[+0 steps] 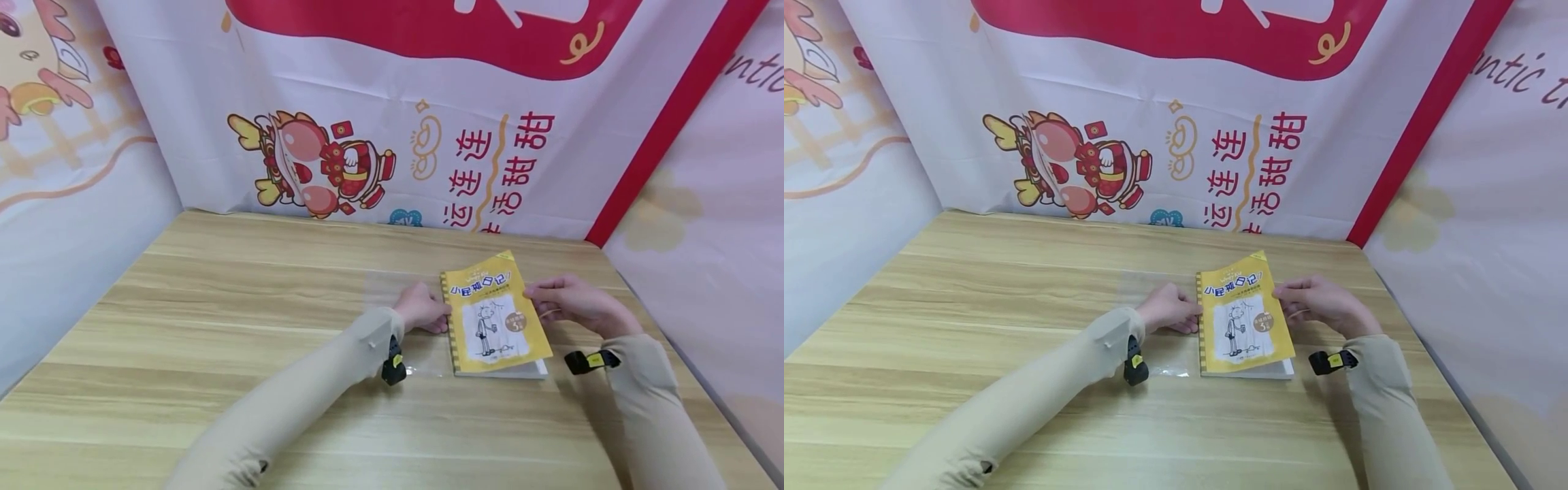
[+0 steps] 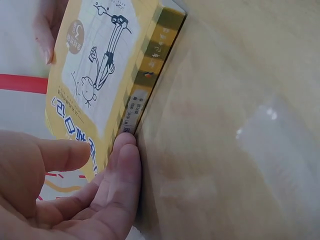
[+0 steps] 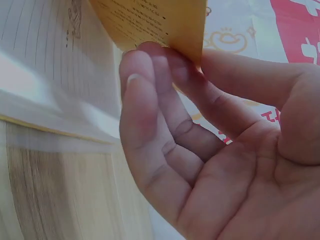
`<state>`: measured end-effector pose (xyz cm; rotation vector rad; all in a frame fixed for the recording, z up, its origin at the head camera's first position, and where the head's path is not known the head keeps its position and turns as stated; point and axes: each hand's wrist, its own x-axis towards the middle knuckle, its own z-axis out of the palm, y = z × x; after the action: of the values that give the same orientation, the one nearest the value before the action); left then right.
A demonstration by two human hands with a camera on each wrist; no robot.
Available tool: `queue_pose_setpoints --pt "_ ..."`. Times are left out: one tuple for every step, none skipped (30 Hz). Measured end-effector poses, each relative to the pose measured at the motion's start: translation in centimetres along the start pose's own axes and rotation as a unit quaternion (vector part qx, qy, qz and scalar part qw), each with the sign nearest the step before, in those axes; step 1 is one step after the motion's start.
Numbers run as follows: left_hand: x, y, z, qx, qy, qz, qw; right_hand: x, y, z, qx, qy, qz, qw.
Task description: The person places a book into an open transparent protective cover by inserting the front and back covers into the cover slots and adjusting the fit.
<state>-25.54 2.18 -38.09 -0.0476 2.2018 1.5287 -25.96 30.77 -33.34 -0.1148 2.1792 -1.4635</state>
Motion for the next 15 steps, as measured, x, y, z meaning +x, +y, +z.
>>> queue_pose_setpoints --pt "-0.03 0.03 0.03 0.003 0.000 0.003 1.0000 0.00 -0.06 0.02 0.008 -0.001 -0.001 1.000" --pt "-0.05 0.06 0.06 0.006 -0.001 0.004 1.0000 0.00 -0.12 0.02 0.015 -0.003 -0.002 1.000" --pt "-0.09 0.10 0.06 0.009 -0.002 0.006 0.9999 -0.01 -0.17 0.01 0.022 -0.006 -0.001 1.000" --pt "-0.13 0.12 0.07 0.012 -0.003 0.007 0.9999 -0.02 -0.23 0.00 0.029 -0.010 -0.004 1.000" --pt "-0.18 0.15 0.06 0.015 -0.004 0.009 0.9998 -0.05 -0.29 0.00 0.035 -0.014 -0.005 0.999" --pt "-0.24 0.17 0.04 0.017 -0.005 0.011 0.9998 -0.10 -0.37 0.02 0.041 -0.019 -0.008 0.999" --pt "-0.31 0.18 0.01 0.019 -0.007 0.014 0.9997 -0.16 -0.43 0.03 0.046 -0.022 -0.010 0.999" --pt "-0.38 0.18 -0.03 0.022 -0.010 0.016 0.9996 -0.21 -0.49 0.05 0.052 -0.026 -0.014 0.998" --pt "-0.46 0.19 -0.08 0.025 -0.012 0.018 0.9994 -0.27 -0.55 0.10 0.058 -0.031 -0.018 0.998" --pt "-0.53 0.18 -0.13 0.029 -0.015 0.020 0.9993 -0.32 -0.61 0.16 0.065 -0.035 -0.022 0.997" --pt "-0.59 0.17 -0.18 0.032 -0.018 0.022 0.9991 -0.35 -0.67 0.25 0.070 -0.037 -0.024 0.997" --pt "-0.68 0.16 -0.24 0.036 -0.022 0.026 0.9988 -0.37 -0.70 0.34 0.077 -0.041 -0.028 0.996" --pt "-0.75 0.13 -0.29 0.040 -0.026 0.030 0.9984 -0.35 -0.71 0.43 0.084 -0.044 -0.031 0.995" --pt "-0.82 0.13 -0.36 0.045 -0.030 0.033 0.9980 -0.34 -0.74 0.55 0.091 -0.045 -0.032 0.994" --pt "-0.89 0.13 -0.41 0.049 -0.034 0.036 0.9976 -0.33 -0.78 0.68 0.095 -0.048 -0.034 0.994"
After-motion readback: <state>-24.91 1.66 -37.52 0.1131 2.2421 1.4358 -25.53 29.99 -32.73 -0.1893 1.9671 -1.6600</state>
